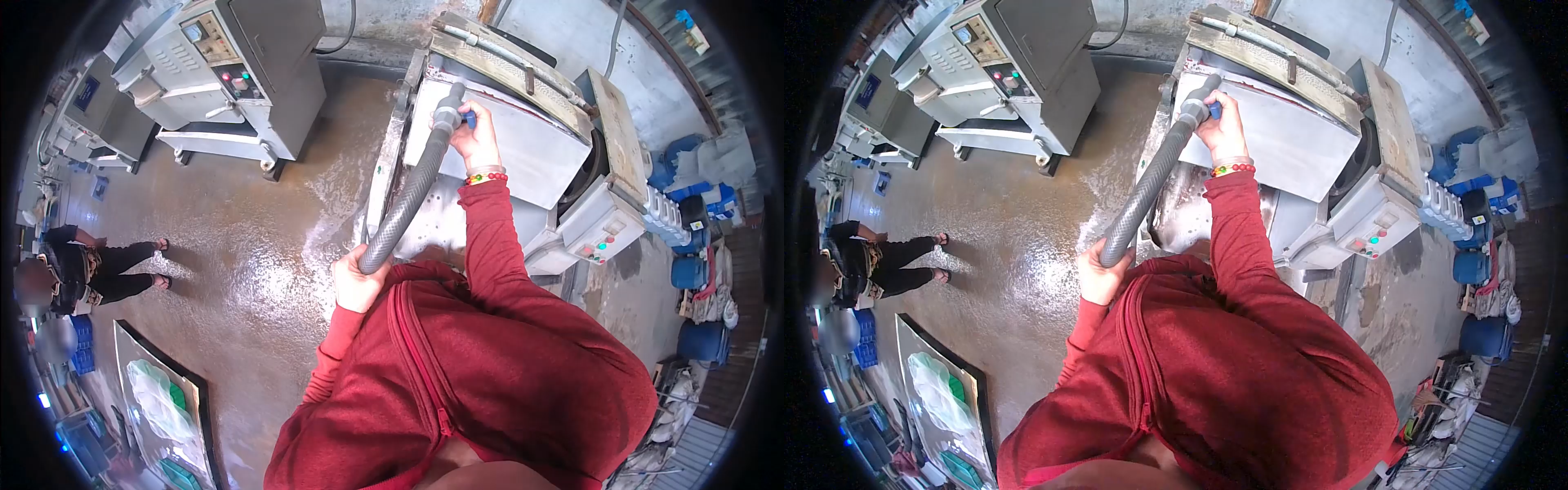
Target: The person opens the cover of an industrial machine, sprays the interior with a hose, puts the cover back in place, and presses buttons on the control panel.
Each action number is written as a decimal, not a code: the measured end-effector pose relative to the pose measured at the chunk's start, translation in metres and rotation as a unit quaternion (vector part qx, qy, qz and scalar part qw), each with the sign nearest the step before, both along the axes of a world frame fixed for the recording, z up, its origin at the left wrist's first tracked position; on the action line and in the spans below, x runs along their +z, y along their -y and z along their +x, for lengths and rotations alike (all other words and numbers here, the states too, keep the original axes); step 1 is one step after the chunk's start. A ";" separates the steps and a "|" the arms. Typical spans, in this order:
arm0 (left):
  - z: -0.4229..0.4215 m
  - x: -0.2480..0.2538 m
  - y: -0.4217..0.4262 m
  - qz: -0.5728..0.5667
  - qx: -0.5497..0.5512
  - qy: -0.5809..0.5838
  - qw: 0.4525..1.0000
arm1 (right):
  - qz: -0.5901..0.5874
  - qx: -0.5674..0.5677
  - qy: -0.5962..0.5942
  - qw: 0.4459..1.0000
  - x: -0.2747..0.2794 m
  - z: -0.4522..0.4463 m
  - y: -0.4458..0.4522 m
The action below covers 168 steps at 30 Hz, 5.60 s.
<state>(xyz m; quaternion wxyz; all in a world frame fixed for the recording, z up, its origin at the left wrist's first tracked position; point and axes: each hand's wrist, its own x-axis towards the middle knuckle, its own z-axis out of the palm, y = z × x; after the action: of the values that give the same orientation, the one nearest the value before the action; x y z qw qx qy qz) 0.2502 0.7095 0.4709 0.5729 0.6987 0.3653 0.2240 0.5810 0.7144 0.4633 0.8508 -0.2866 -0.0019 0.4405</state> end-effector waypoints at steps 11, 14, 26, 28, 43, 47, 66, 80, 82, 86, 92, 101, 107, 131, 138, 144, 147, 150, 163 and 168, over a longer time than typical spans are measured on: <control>0.002 -0.007 -0.024 -0.002 -0.006 0.047 0.999 | 0.001 -0.041 0.016 0.999 0.004 -0.006 -0.009; 0.002 -0.005 -0.030 -0.005 -0.004 0.057 0.998 | 0.004 -0.041 0.019 0.999 0.006 -0.008 -0.012; 0.000 0.012 -0.119 -0.016 -0.009 0.049 0.999 | -0.009 -0.088 0.019 0.996 0.027 -0.013 -0.066; 0.000 0.022 -0.133 -0.025 -0.025 0.033 0.999 | 0.001 -0.093 0.013 0.996 0.025 -0.010 -0.074; 0.027 0.047 -0.207 0.042 -0.074 0.017 0.996 | 0.003 -0.148 -0.042 0.988 0.037 -0.002 -0.101; 0.039 0.047 -0.213 0.051 -0.068 -0.008 0.996 | -0.003 -0.176 -0.010 0.984 0.041 0.000 -0.098; 0.061 0.049 -0.265 0.061 -0.098 -0.051 0.992 | 0.021 -0.213 -0.032 0.976 0.022 0.017 -0.127; 0.075 0.039 -0.332 0.031 -0.185 -0.025 0.982 | -0.009 -0.330 -0.030 0.943 0.021 0.003 -0.159; 0.074 0.035 -0.336 0.032 -0.190 -0.025 0.981 | 0.004 -0.336 -0.024 0.941 0.018 0.001 -0.160; 0.074 0.024 -0.347 0.028 -0.212 -0.015 0.977 | 0.005 -0.344 -0.015 0.939 0.014 0.001 -0.158; 0.076 0.027 -0.345 0.032 -0.225 -0.005 0.974 | -0.001 -0.343 0.023 0.939 0.024 -0.002 -0.155; 0.080 0.027 -0.334 0.022 -0.243 0.007 0.970 | -0.004 -0.354 -0.008 0.935 0.027 0.000 -0.140; 0.077 0.021 -0.330 0.029 -0.238 -0.004 0.971 | 0.002 -0.344 -0.004 0.939 0.019 0.001 -0.135; 0.040 0.007 -0.297 0.078 -0.259 -0.011 0.963 | 0.037 -0.335 0.027 0.941 -0.002 -0.009 -0.125; 0.036 0.008 -0.295 0.086 -0.247 0.007 0.965 | 0.035 -0.315 0.021 0.948 0.007 -0.019 -0.128; 0.035 0.004 -0.293 0.088 -0.231 0.023 0.969 | 0.028 -0.321 0.021 0.946 0.005 -0.020 -0.128; 0.035 0.004 -0.294 0.097 -0.229 0.002 0.969 | 0.019 -0.324 0.021 0.946 0.015 -0.027 -0.129; 0.037 0.001 -0.294 0.091 -0.230 0.000 0.969 | 0.012 -0.330 0.025 0.943 0.014 -0.025 -0.127; 0.041 -0.004 -0.292 0.110 -0.229 0.006 0.967 | 0.015 -0.331 0.032 0.943 0.008 -0.019 -0.116; 0.039 0.002 -0.288 0.111 -0.230 0.001 0.967 | 0.008 -0.337 0.031 0.941 0.014 -0.027 -0.116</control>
<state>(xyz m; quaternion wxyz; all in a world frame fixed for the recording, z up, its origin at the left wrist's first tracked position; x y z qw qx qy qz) 0.2893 0.9978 0.4725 0.5282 0.8230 0.1669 0.1256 0.5544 0.8302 0.4769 0.9513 -0.2772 0.0649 0.1185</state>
